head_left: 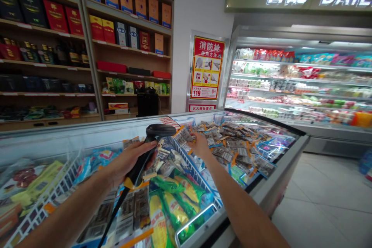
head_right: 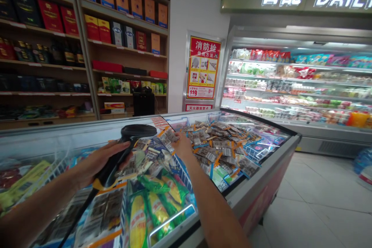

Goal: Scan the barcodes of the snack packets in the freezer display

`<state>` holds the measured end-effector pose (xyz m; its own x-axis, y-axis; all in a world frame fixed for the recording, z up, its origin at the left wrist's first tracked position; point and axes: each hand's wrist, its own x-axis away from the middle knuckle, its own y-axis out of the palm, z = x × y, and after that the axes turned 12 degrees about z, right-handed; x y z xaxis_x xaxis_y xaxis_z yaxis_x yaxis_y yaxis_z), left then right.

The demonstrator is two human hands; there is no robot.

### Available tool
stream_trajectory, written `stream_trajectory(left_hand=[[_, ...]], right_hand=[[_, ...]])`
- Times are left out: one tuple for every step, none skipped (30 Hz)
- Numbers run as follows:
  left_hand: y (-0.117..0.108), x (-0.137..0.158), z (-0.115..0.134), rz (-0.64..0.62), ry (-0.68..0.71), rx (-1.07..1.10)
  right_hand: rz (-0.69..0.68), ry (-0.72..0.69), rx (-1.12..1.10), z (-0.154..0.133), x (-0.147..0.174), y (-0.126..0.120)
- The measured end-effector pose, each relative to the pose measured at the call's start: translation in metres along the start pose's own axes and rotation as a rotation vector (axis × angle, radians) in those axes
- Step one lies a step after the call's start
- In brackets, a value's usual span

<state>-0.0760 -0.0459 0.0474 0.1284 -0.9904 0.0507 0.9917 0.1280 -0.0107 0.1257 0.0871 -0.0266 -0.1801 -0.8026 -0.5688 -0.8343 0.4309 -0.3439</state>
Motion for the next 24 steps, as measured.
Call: stream_trajectory(left_hand=[[-0.001,-0.001,-0.001,-0.010,-0.001,-0.017],[-0.002,-0.001,-0.002,-0.022,-0.002,-0.035],[-0.002,-0.002,-0.003,-0.037,-0.003,-0.049],[-0.003,-0.002,-0.004,-0.049,-0.005,-0.057],[-0.003,-0.003,-0.005,-0.059,-0.006,-0.057],[-0.003,-0.003,-0.006,-0.070,-0.011,-0.055],[-0.002,-0.003,-0.007,-0.080,-0.018,-0.050],[-0.002,-0.003,-0.008,-0.086,-0.027,-0.045],[-0.002,-0.003,-0.008,-0.091,-0.036,-0.044],[-0.002,-0.004,-0.009,-0.099,-0.043,-0.046],[-0.002,-0.004,-0.009,-0.107,-0.046,-0.048],[-0.002,-0.004,-0.010,-0.113,-0.047,-0.048],[-0.003,-0.005,-0.010,-0.118,-0.045,-0.047],[-0.003,-0.005,-0.010,-0.123,-0.042,-0.047],[-0.003,-0.006,-0.010,-0.125,-0.042,-0.046],[-0.004,-0.006,-0.010,-0.124,-0.041,-0.044],[-0.004,-0.006,-0.010,-0.119,-0.042,-0.039],[-0.004,-0.006,-0.010,-0.112,-0.043,-0.035],[-0.004,-0.006,-0.010,-0.101,-0.046,-0.030],[-0.003,-0.006,-0.009,-0.087,-0.046,-0.024],[-0.003,-0.007,-0.009,-0.071,-0.042,-0.020],[-0.003,-0.007,-0.009,-0.057,-0.036,-0.020],[-0.004,-0.008,-0.010,-0.048,-0.028,-0.024],[-0.004,-0.009,-0.010,-0.046,-0.017,-0.030]], right_hand=[[0.016,0.026,-0.043,0.004,-0.006,-0.007],[0.033,0.057,-0.066,0.009,-0.012,-0.014],[0.045,0.088,-0.080,0.013,-0.017,-0.020],[0.056,0.114,-0.088,0.017,-0.021,-0.025],[0.070,0.131,-0.091,0.021,-0.024,-0.030],[0.083,0.143,-0.097,0.024,-0.026,-0.033],[0.094,0.151,-0.100,0.026,-0.027,-0.035],[0.100,0.151,-0.098,0.028,-0.028,-0.037],[0.102,0.147,-0.089,0.030,-0.028,-0.037],[0.101,0.145,-0.077,0.031,-0.028,-0.037],[0.099,0.146,-0.062,0.031,-0.028,-0.036],[0.095,0.147,-0.050,0.031,-0.027,-0.036],[0.093,0.144,-0.041,0.031,-0.027,-0.035],[0.091,0.139,-0.034,0.030,-0.026,-0.034],[0.090,0.132,-0.027,0.029,-0.025,-0.033],[0.091,0.123,-0.015,0.029,-0.025,-0.033],[0.093,0.116,0.002,0.028,-0.024,-0.032],[0.096,0.109,0.028,0.027,-0.024,-0.032],[0.105,0.103,0.064,0.027,-0.025,-0.032],[0.119,0.097,0.107,0.027,-0.026,-0.032],[0.141,0.090,0.154,0.028,-0.029,-0.034],[0.169,0.082,0.207,0.028,-0.032,-0.035],[0.196,0.074,0.259,0.030,-0.035,-0.038],[0.221,0.069,0.303,0.032,-0.040,-0.040]])
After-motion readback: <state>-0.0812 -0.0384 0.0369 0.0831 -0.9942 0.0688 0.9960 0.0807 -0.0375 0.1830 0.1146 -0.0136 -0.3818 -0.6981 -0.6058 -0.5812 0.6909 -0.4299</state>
